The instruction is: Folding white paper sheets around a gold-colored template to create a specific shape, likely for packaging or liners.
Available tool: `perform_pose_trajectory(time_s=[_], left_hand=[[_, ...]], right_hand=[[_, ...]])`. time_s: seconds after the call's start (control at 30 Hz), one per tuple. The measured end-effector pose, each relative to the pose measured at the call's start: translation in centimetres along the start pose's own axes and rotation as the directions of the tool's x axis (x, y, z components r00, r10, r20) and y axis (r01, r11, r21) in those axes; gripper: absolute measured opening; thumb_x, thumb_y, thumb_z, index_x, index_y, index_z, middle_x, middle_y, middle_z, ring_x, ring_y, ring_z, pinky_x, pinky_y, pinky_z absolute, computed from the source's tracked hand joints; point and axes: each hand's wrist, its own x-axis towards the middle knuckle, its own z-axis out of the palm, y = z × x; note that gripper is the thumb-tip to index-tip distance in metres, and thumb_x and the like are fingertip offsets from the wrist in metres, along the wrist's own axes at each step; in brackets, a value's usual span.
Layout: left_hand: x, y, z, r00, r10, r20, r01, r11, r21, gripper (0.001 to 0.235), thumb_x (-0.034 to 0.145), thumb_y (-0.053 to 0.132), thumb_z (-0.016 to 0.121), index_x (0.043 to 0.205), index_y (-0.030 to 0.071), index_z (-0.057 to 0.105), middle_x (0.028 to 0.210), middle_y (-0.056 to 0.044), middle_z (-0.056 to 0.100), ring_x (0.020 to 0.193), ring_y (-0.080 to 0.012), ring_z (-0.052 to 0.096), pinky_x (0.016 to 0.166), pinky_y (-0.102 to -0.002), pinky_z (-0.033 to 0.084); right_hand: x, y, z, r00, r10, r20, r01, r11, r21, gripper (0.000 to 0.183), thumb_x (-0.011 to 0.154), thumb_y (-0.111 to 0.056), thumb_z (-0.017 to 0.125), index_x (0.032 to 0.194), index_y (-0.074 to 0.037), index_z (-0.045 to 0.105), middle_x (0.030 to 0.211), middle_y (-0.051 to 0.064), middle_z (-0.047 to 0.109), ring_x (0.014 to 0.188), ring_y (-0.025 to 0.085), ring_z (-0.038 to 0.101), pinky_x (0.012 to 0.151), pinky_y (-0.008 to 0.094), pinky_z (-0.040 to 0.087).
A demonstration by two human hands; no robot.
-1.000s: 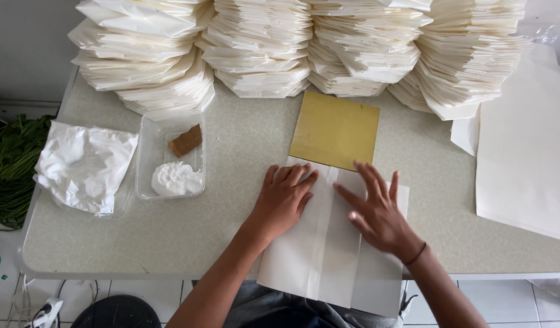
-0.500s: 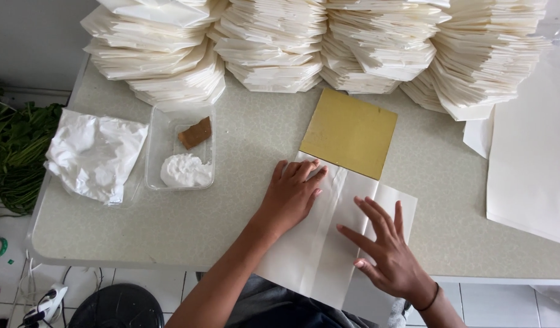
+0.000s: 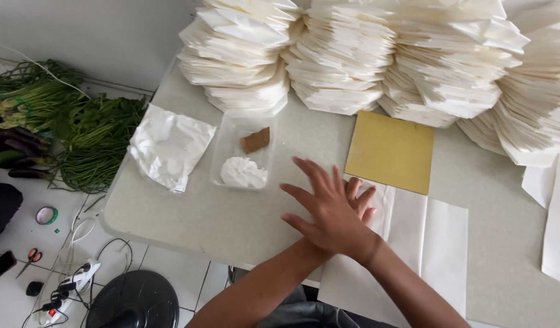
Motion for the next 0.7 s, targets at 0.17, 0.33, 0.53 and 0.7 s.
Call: perform_pose_trajectory(time_s=[0.17, 0.33, 0.53, 0.7], left_hand=[[1.9, 6.8, 5.1, 0.479, -0.085, -0.874, -0.871, -0.167, -0.462, 0.047, 0.083, 0.039, 0.069, 0.128, 0.024, 0.064, 0.125, -0.004, 0.045, 0.107, -0.0247, 0.052, 0.078, -0.040, 0.042], [1.1, 5.0, 4.6, 0.548, -0.065, -0.834, -0.823, -0.217, -0.524, 0.040, 0.086, 0.035, 0.073, 0.124, 0.023, 0.068, 0.121, -0.006, 0.048, 0.111, -0.0260, 0.053, 0.084, -0.043, 0.044], [1.0, 4.6, 4.5, 0.567, -0.102, -0.817, -0.809, -0.257, -0.529, 0.038, 0.085, 0.032, 0.076, 0.121, 0.020, 0.069, 0.120, -0.008, 0.052, 0.111, -0.0266, 0.057, 0.085, -0.044, 0.047], [1.1, 4.9, 4.6, 0.553, -0.116, -0.825, -0.818, -0.261, -0.512, 0.038, 0.084, 0.031, 0.077, 0.120, 0.020, 0.070, 0.119, -0.007, 0.052, 0.111, -0.0267, 0.058, 0.085, -0.043, 0.048]], right_hand=[[6.0, 0.8, 4.8, 0.986, 0.102, 0.130, -0.074, 0.976, -0.203, 0.051, 0.098, -0.052, 0.061, 0.133, -0.015, 0.068, 0.159, 0.022, 0.034, 0.153, 0.046, 0.022, 0.111, 0.083, 0.002], [7.3, 0.2, 6.6, 0.972, 0.145, 0.185, -0.064, 0.920, -0.386, 0.050, 0.099, -0.057, 0.054, 0.122, -0.018, 0.073, 0.161, 0.017, 0.036, 0.155, 0.039, 0.023, 0.112, 0.083, 0.002], [7.3, 0.5, 7.4, 0.959, 0.170, 0.224, -0.074, 0.920, -0.384, 0.052, 0.099, -0.060, 0.051, 0.121, -0.018, 0.073, 0.161, 0.015, 0.036, 0.156, 0.038, 0.022, 0.113, 0.082, 0.000], [7.6, 0.1, 6.4, 0.952, 0.192, 0.239, -0.135, 0.962, -0.237, 0.045, 0.098, -0.052, 0.057, 0.116, -0.014, 0.075, 0.161, 0.018, 0.035, 0.155, 0.040, 0.022, 0.112, 0.083, -0.001]])
